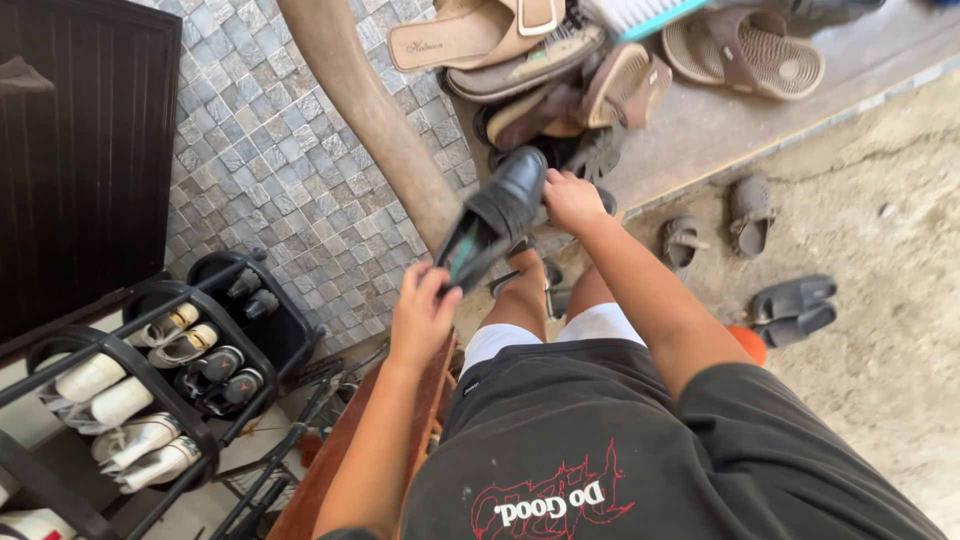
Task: Organizing and cleaning shoes on racks.
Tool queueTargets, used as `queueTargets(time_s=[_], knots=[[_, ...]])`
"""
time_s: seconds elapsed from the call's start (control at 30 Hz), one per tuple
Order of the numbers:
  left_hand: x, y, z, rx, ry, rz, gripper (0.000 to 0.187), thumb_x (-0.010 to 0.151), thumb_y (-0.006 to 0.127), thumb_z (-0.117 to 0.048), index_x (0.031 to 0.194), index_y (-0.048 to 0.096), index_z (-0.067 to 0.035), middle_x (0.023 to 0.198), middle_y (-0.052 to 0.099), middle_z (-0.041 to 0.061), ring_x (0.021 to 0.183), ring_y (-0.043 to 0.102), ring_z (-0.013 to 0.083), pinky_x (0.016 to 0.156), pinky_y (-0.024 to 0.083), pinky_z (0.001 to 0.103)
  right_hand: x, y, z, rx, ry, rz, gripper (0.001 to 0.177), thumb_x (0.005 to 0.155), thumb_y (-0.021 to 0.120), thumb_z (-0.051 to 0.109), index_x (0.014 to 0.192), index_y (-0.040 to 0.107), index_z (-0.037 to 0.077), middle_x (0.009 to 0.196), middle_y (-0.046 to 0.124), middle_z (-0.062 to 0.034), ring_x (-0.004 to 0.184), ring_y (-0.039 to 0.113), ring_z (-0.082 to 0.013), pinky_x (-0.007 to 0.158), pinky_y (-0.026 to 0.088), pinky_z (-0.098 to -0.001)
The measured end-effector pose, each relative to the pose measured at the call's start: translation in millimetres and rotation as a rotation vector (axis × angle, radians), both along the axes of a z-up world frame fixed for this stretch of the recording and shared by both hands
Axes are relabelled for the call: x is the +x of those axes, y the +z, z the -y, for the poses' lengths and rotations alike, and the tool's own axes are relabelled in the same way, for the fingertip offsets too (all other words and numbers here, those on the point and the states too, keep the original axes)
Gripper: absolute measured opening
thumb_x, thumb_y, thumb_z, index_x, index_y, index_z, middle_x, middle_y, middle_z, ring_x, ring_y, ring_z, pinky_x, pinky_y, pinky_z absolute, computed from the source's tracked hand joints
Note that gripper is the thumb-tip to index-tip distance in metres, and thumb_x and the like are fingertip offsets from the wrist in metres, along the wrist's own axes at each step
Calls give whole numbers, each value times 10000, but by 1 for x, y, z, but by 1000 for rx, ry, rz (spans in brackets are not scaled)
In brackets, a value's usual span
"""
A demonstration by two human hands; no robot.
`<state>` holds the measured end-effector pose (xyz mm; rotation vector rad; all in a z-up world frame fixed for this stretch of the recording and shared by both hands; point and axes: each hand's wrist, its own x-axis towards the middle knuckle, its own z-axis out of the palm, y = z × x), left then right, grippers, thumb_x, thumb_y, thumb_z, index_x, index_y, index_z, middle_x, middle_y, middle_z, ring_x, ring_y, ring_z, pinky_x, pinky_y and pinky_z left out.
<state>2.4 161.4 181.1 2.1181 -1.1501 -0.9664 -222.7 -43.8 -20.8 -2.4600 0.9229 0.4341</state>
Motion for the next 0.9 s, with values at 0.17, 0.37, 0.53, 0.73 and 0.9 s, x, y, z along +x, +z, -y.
queueTargets(time_s=[0.17,0.37,0.53,0.73,0.9], knots=[[-36,2,-18,47,42,-146,245,882,759,-153,1091,659,-75,1274,596,133,695,678,165,654,590,294,-56,37,11,65,1,307,159,856,668,158,1000,701,99,1104,590,-87,1004,569,-337,854,529,-428],[-109,-21,-7,75,140,-267,244,900,749,-143,1102,646,-55,1300,575,137,809,694,173,694,597,294,-148,74,60,92,8,395,462,813,643,20,1272,673,68,1161,626,-119,1086,579,-366,928,514,-442],[-157,-54,33,55,118,-251,235,889,753,-164,1075,644,-73,1281,569,156,896,693,282,775,583,355,-232,107,128,-54,-265,454,438,854,662,-27,1282,661,68,1139,625,-181,1087,594,-403,954,507,-469],[-230,-83,126,-83,13,-140,241,866,763,-183,1065,643,-120,1324,551,186,1031,652,420,859,549,453,-273,85,228,-204,-391,432,391,937,699,-2,1321,652,59,1150,596,-197,1062,594,-408,917,508,-467],[-275,-92,218,-56,14,-234,232,905,712,-173,1114,613,-155,1389,497,229,985,664,455,851,555,496,-277,41,291,-90,-652,416,356,977,700,59,1328,649,90,1119,563,-164,967,614,-338,858,517,-423]])
